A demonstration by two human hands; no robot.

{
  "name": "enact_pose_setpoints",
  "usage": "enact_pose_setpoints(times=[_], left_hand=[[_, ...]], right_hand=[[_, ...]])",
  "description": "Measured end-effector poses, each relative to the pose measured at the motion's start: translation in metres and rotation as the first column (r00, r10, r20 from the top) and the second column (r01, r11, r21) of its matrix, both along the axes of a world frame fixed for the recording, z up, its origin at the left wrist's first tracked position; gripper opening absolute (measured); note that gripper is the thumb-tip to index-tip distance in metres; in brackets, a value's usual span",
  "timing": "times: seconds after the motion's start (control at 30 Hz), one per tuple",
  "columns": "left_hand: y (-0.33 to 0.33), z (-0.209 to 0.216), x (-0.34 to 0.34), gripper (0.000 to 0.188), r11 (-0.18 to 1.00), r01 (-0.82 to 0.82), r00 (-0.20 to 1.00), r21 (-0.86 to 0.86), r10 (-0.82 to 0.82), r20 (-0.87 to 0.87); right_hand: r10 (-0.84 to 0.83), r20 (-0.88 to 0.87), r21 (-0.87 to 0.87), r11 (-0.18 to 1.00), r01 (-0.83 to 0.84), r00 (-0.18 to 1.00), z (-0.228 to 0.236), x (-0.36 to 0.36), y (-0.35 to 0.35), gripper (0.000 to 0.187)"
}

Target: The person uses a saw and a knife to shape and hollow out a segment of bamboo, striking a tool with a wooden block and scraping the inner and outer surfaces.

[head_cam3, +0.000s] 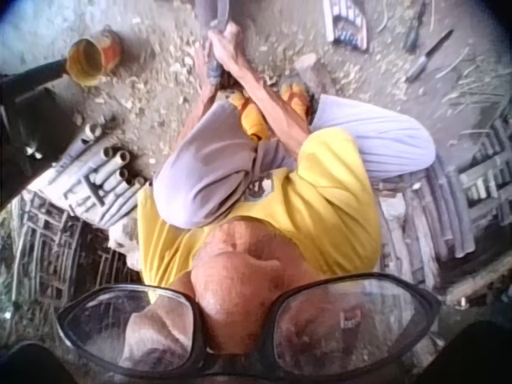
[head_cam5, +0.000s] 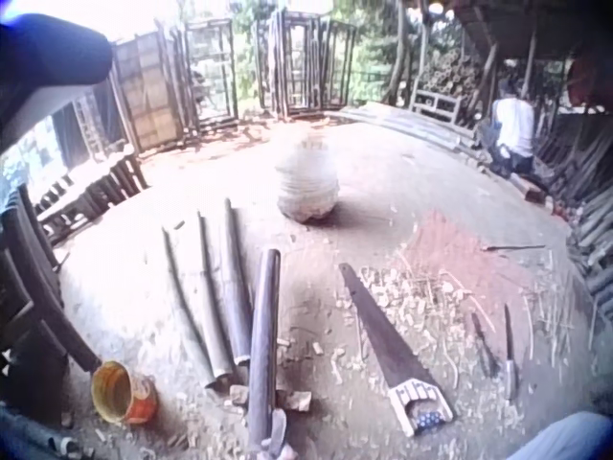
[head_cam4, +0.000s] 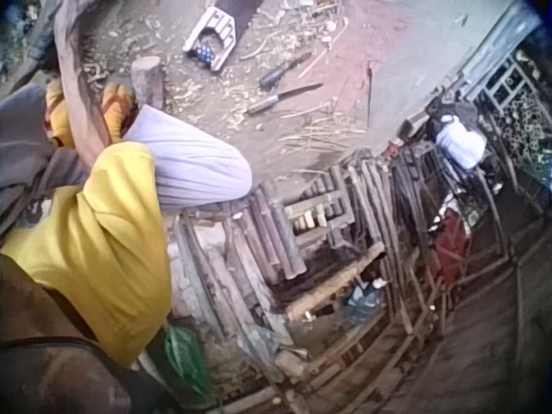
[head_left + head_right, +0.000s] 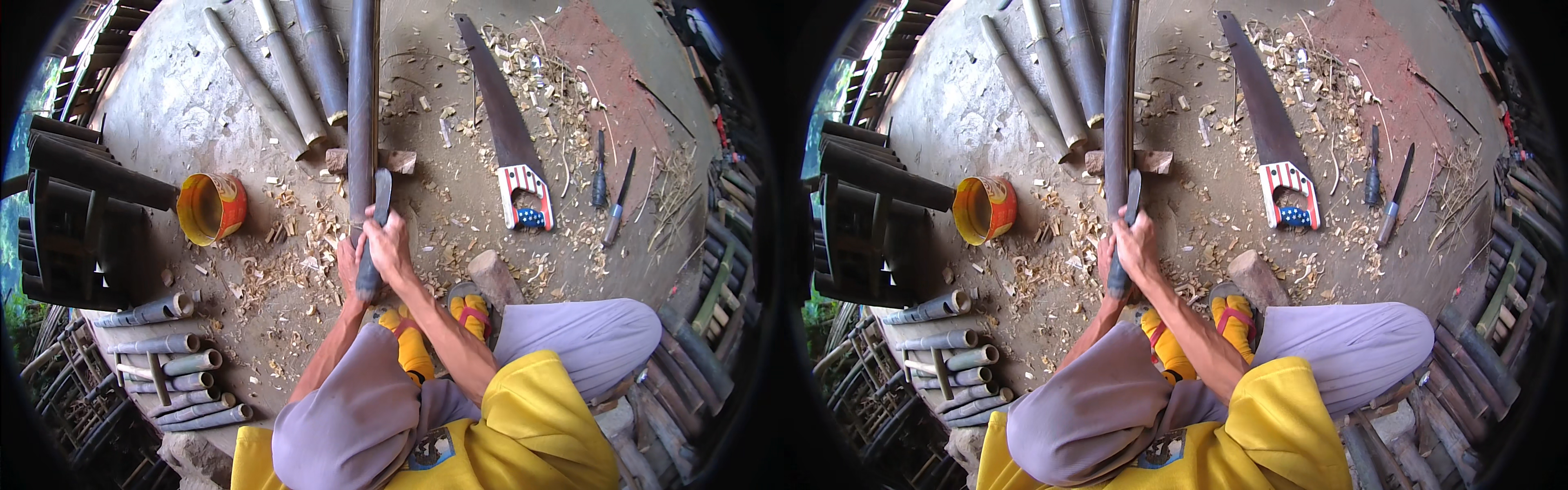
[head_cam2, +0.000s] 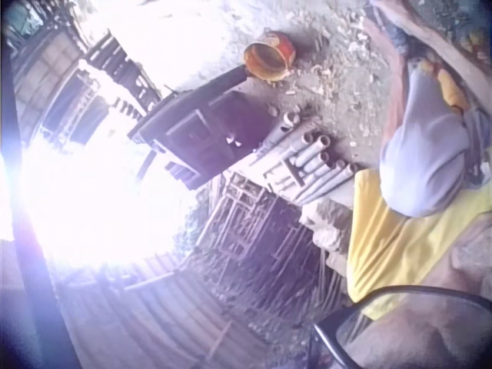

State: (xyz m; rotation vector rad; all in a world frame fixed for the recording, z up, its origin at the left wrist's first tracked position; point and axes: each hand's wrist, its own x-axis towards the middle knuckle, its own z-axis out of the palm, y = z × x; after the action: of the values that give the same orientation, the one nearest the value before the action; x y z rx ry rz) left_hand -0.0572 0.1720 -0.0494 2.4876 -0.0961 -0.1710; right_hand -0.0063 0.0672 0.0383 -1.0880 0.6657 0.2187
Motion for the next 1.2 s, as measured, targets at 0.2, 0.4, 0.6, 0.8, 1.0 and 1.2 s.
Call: enact_pose_setpoints(times=[0.2, 0.4, 0.6, 0.8, 1.0, 1.2], left_hand=[[0.005, -0.004, -0.004, 0.024, 0.968, -0.249, 0.947, -0.037, 0.235, -0.218], [0.006, -0.004, -0.005, 0.026, 0.972, -0.236, 0.960, -0.002, 0.233, -0.156], [0.006, -0.011, -0.007, 0.027, 0.975, -0.222, 0.961, -0.009, 0.217, -0.174], [0.002, -0.008, 0.000, 0.028, 0.966, -0.256, 0.944, -0.047, 0.239, -0.228], [0.010, -0.015, -0.008, 0.030, 0.935, -0.283, 0.944, -0.212, 0.233, -0.233], [0.018, -0.033, -0.009, 0.041, 0.920, -0.315, 0.919, -0.235, 0.233, -0.319]], right_hand=[[0.056, -0.115, 0.022, 0.998, -0.054, 0.992, -0.003, -0.053, 0.016, 0.025], [0.071, -0.117, -0.017, 0.997, -0.073, 0.991, -0.002, -0.057, 0.025, 0.026], [0.082, -0.136, -0.069, 0.993, -0.092, 0.987, -0.009, -0.045, 0.023, 0.028], [0.119, -0.139, -0.042, 0.991, -0.125, 0.983, -0.016, -0.041, 0.016, 0.027], [0.079, -0.149, -0.051, 0.995, -0.087, 0.986, -0.009, -0.015, 0.009, 0.018], [0.111, -0.045, -0.135, 0.984, -0.116, 0.993, -0.008, -0.010, 0.004, 0.018]])
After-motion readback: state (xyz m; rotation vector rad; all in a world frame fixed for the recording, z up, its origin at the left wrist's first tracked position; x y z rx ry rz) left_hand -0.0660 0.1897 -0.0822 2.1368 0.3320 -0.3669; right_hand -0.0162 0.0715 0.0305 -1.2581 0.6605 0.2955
